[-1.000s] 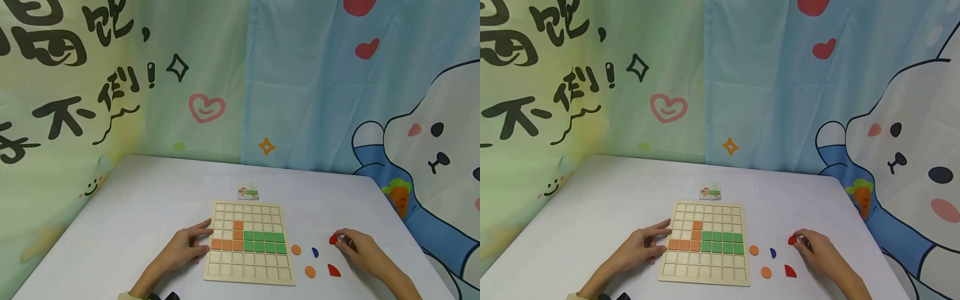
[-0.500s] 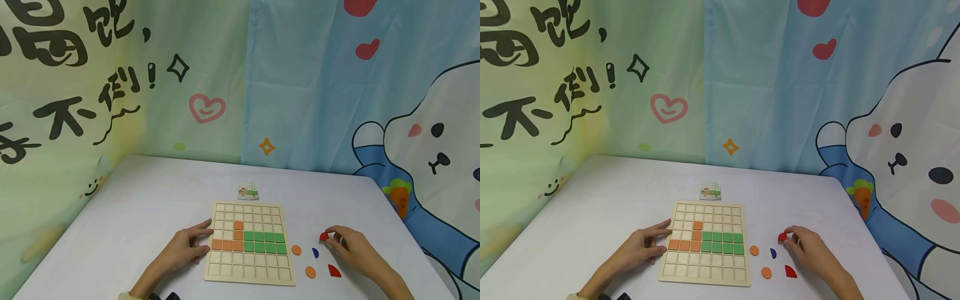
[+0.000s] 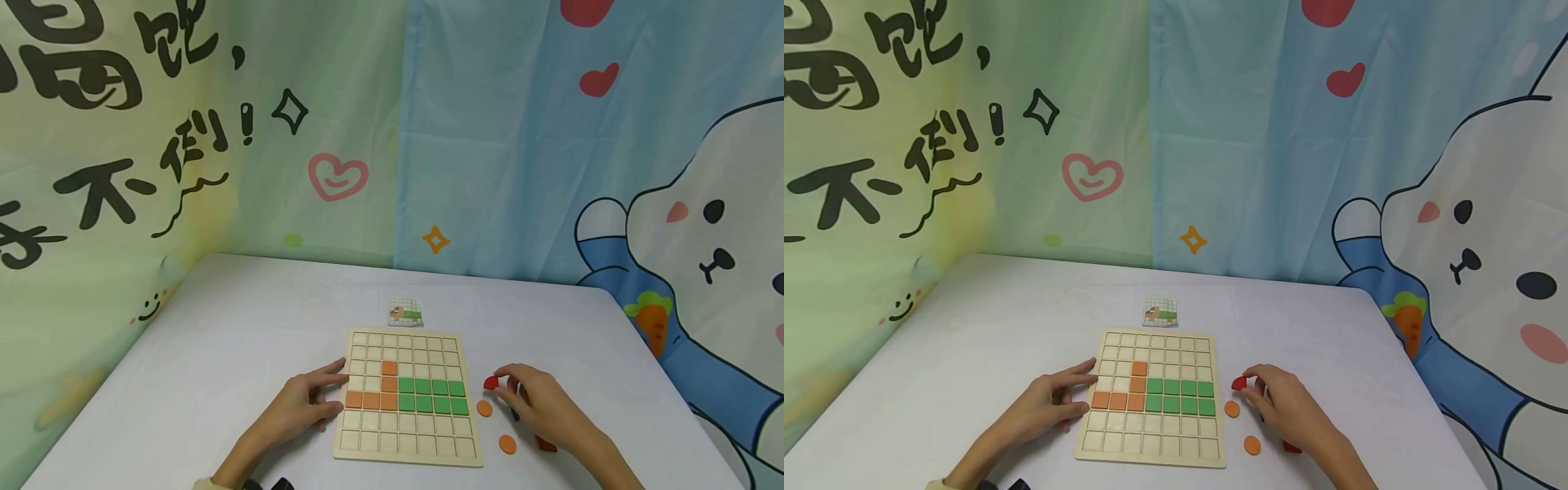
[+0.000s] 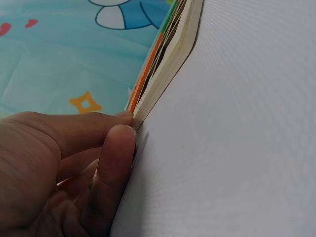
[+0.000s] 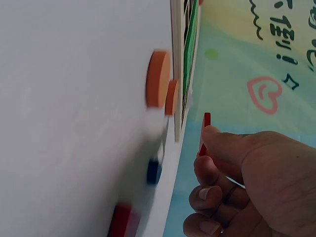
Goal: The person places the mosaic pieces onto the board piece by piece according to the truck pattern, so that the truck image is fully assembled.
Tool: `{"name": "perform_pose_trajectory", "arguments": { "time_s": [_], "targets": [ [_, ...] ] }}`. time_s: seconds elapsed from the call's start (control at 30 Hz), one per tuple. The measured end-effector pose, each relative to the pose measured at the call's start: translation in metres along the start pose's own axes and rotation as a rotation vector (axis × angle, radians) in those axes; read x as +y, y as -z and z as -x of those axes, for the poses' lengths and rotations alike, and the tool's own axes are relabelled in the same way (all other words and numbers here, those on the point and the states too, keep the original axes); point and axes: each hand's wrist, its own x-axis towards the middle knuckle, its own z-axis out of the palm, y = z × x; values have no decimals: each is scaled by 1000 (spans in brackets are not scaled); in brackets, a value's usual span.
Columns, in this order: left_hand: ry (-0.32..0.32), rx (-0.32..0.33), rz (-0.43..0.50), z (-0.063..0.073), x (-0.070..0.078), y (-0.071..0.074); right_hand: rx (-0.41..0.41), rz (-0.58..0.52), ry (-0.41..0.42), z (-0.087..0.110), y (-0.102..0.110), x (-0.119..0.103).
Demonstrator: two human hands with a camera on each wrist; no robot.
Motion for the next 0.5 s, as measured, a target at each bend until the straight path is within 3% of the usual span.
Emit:
{"name": "perform_pose_trajectory", "arguments": {
  "time_s": [0.17,0.5],
  "targets": [
    [2,-1,9,0,0,0,26,-27,90,-6,-4,-9],
    [-3,-3,-4,1,0,0,-10,-61,114,-18,-13,-27]
  ]
}}
